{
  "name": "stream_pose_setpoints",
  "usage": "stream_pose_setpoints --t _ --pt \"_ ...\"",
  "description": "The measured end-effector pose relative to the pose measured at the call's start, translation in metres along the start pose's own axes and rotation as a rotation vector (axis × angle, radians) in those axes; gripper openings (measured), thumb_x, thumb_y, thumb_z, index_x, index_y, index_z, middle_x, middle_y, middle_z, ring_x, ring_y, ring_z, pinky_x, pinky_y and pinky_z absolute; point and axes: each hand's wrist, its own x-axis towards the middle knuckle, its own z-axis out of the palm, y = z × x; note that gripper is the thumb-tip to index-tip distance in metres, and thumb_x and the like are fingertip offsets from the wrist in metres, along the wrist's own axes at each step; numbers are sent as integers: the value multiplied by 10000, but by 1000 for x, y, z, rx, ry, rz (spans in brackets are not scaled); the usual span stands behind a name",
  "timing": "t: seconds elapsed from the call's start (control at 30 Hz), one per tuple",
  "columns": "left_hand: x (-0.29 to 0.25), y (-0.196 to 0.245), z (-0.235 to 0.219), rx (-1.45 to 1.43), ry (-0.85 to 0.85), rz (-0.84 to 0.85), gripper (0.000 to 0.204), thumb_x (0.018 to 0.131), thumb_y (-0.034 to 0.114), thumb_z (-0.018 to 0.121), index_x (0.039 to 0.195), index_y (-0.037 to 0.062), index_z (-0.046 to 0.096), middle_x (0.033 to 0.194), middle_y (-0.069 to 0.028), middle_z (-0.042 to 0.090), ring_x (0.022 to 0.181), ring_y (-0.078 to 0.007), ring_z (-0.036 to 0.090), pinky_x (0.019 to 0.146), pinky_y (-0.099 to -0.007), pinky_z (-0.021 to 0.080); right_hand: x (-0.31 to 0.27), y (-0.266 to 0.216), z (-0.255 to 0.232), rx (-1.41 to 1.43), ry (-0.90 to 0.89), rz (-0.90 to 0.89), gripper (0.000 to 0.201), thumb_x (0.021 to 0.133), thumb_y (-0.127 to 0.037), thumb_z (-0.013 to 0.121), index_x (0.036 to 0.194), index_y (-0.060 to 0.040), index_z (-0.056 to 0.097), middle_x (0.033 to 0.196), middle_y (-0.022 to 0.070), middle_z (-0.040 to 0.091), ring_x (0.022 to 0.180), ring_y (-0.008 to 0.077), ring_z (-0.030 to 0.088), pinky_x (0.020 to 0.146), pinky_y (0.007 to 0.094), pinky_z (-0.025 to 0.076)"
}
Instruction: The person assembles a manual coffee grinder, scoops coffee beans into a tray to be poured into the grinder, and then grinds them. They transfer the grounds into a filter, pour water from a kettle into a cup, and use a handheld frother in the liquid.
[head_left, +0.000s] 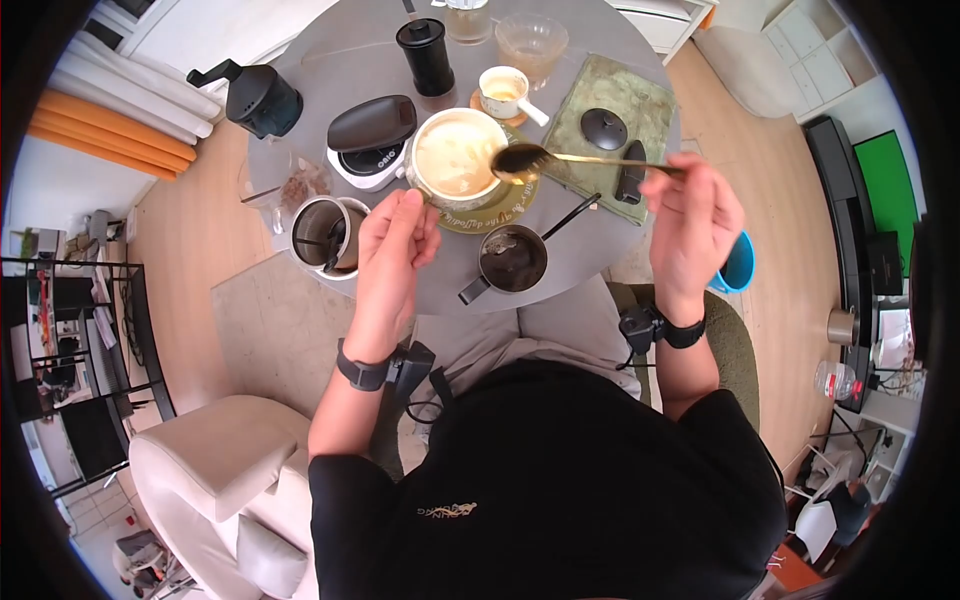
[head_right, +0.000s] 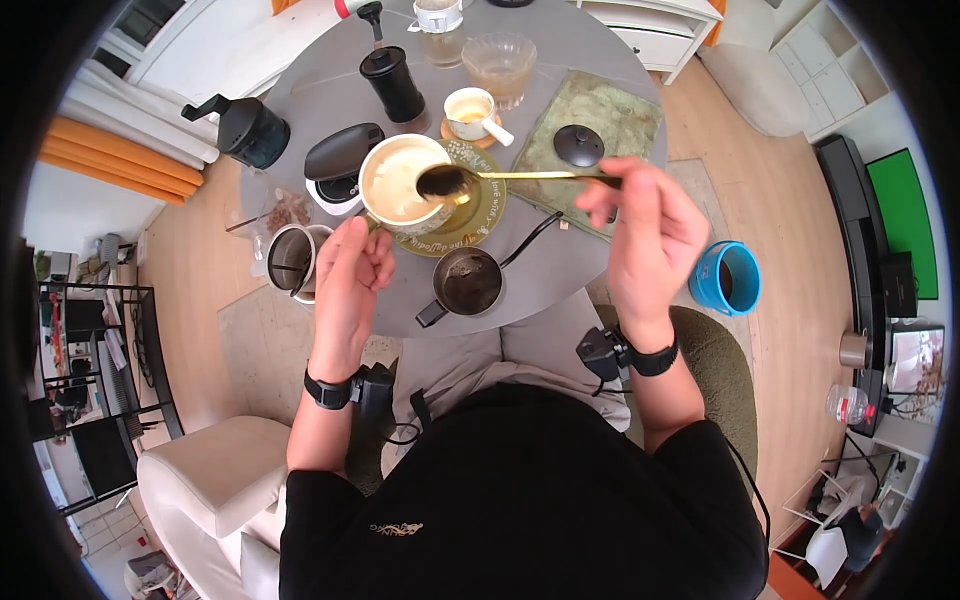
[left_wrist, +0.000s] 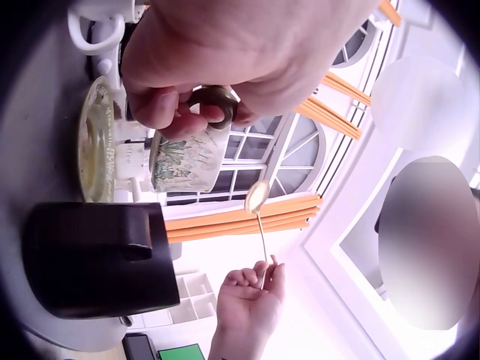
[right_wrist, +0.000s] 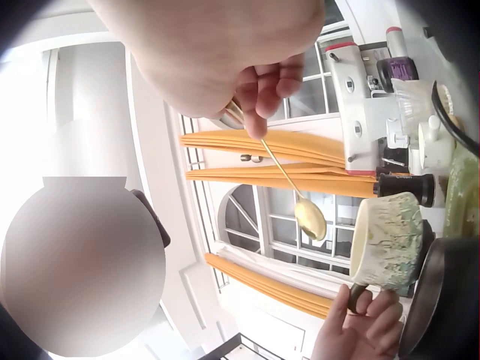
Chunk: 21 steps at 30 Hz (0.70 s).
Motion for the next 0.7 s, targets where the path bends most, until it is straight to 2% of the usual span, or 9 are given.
stream_pose_setpoints --t 0.07,0.1,0.17,0.2,0.27,0.37,0.47,0.53,0.7 --pt "3 -5 -3 19 -5 -60 321 1090 325 518 862 100 498 790 5 485 622 -86 416 566 -237 305 7 5 11 -69 -109 59 246 1054 -151 585 1114 46 719 862 102 745 709 97 622 638 237 488" --pt "5 -9 -5 12 -9 -99 319 1089 337 520 874 102 509 795 2 507 623 -85 437 563 -233 308 10 9 18 -68 -106 58 246 1054 -151 585 1114 46 719 862 102 745 709 97 622 638 237 488" --pt "7 -15 -7 8 -13 -139 317 1087 350 522 887 104 520 800 -1 529 624 -85 458 560 -230 311 13 17 31 -168 -327 162 218 1027 -120 622 1120 45 729 851 78 749 706 79 620 653 228 499" --pt "8 -17 -8 3 -14 -168 312 1087 353 521 896 107 530 800 1 544 622 -83 468 553 -227 317 13 22 35 -167 -326 162 218 1027 -120 622 1120 45 729 851 78 749 706 79 620 653 228 499" --pt "8 -19 -8 -1 -14 -195 307 1088 355 519 905 110 541 801 3 559 620 -81 478 546 -223 323 13 32 41 -290 -445 149 212 996 -115 666 1114 47 732 800 53 738 664 51 599 634 217 492" --pt "9 -20 -6 9 17 -236 305 1090 357 512 909 114 544 793 6 574 608 -77 488 529 -219 329 16 41 43 -337 -439 229 226 982 -140 695 1095 52 733 739 33 711 603 26 545 571 212 450" --pt "12 -22 -10 17 10 -263 312 1094 356 504 902 112 538 784 0 578 592 -75 487 513 -216 327 19 50 38 -419 -439 230 238 973 -145 709 1118 43 727 708 10 690 582 6 504 531 208 402" --pt "15 -25 -14 8 -29 -273 318 1097 352 499 897 107 535 762 -9 573 572 -75 482 496 -214 319 20 49 34 -402 -427 236 252 974 -150 709 1140 40 718 707 7 687 586 3 496 528 206 393" --pt "18 -27 -11 7 -2 -308 322 1099 364 494 925 96 537 693 -7 544 539 -68 451 464 -210 302 19 53 17 -332 -373 261 292 981 -164 705 1199 30 690 714 13 692 591 2 499 532 199 391"
